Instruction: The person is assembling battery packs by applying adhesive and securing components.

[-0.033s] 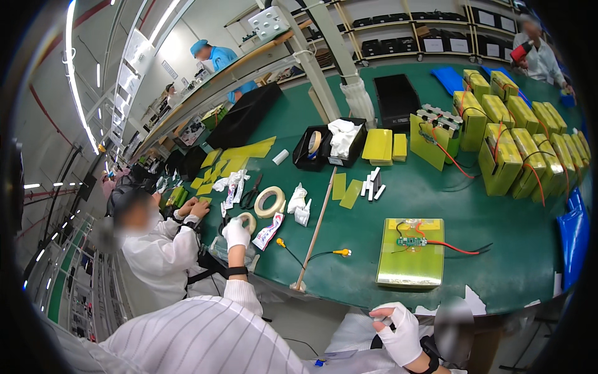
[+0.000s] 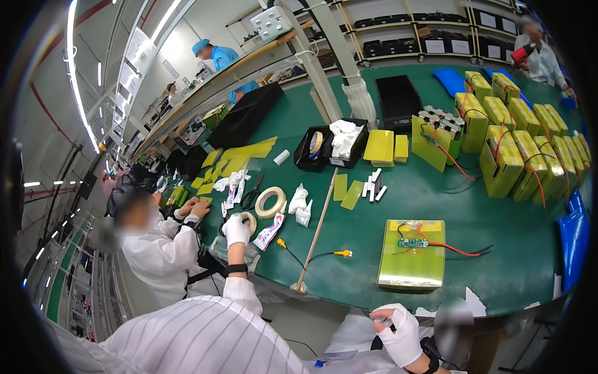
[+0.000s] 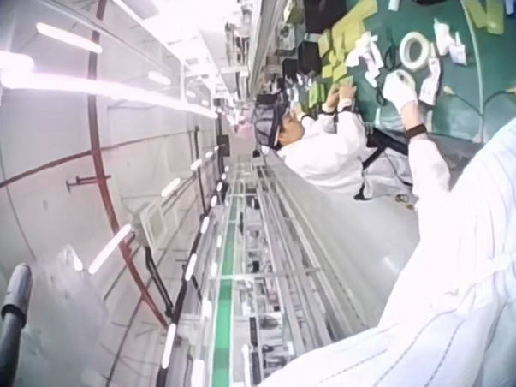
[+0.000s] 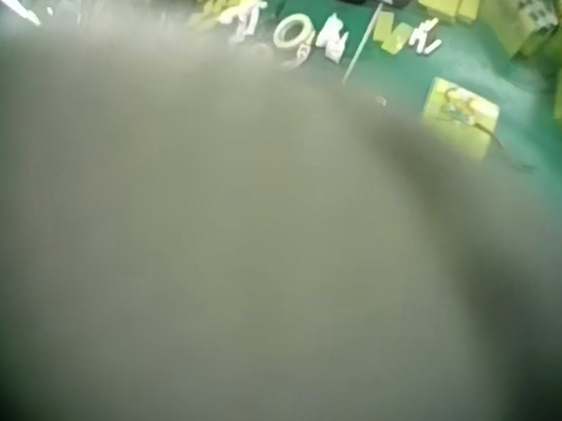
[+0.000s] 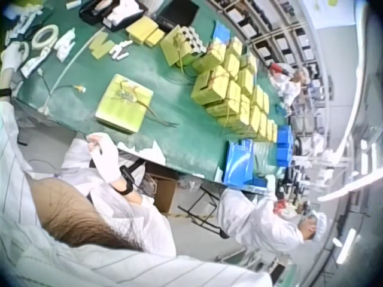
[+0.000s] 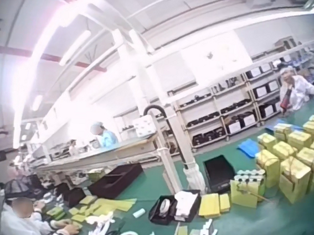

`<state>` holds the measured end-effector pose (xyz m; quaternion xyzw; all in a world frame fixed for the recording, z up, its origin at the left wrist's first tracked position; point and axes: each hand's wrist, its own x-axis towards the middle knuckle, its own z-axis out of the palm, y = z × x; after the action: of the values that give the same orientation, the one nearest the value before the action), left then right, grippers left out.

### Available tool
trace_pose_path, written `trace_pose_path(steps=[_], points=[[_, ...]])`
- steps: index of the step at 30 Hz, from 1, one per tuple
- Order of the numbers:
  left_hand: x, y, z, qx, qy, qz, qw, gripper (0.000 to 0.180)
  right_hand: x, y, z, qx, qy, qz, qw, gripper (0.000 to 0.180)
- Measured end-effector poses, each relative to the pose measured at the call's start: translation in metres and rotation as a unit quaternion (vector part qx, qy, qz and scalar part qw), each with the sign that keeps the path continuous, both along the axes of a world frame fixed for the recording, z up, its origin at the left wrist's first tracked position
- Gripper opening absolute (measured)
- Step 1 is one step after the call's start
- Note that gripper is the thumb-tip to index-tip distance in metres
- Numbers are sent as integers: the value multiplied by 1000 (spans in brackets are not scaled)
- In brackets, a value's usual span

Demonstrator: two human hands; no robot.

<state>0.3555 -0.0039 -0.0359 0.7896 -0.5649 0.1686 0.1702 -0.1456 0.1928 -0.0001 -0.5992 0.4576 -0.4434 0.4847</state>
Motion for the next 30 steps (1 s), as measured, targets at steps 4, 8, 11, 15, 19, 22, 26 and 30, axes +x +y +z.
trace_pose_path(steps=[4,8,11,15,19,22,26,30], points=[[16,-43,10,-14,77,5,997,16,0,3,-16,-3,36,48,998,15],[47,-93,-15,37,-1,96,995,25,8,4,-21,-51,49,45,997,16],[46,-125,-30,179,-95,129,971,27,10,8,-21,-12,39,42,998,16],[84,-122,-32,91,10,206,974,27,9,7,-27,-1,34,49,998,13],[56,-137,-17,172,38,153,972,34,14,3,-34,36,35,26,998,11],[66,-118,-9,123,91,166,974,37,15,2,-32,40,20,44,998,11],[56,-105,-9,83,138,150,976,37,15,1,-27,40,60,69,995,11],[70,-83,-14,59,145,95,983,41,17,5,-39,38,53,88,994,12]])
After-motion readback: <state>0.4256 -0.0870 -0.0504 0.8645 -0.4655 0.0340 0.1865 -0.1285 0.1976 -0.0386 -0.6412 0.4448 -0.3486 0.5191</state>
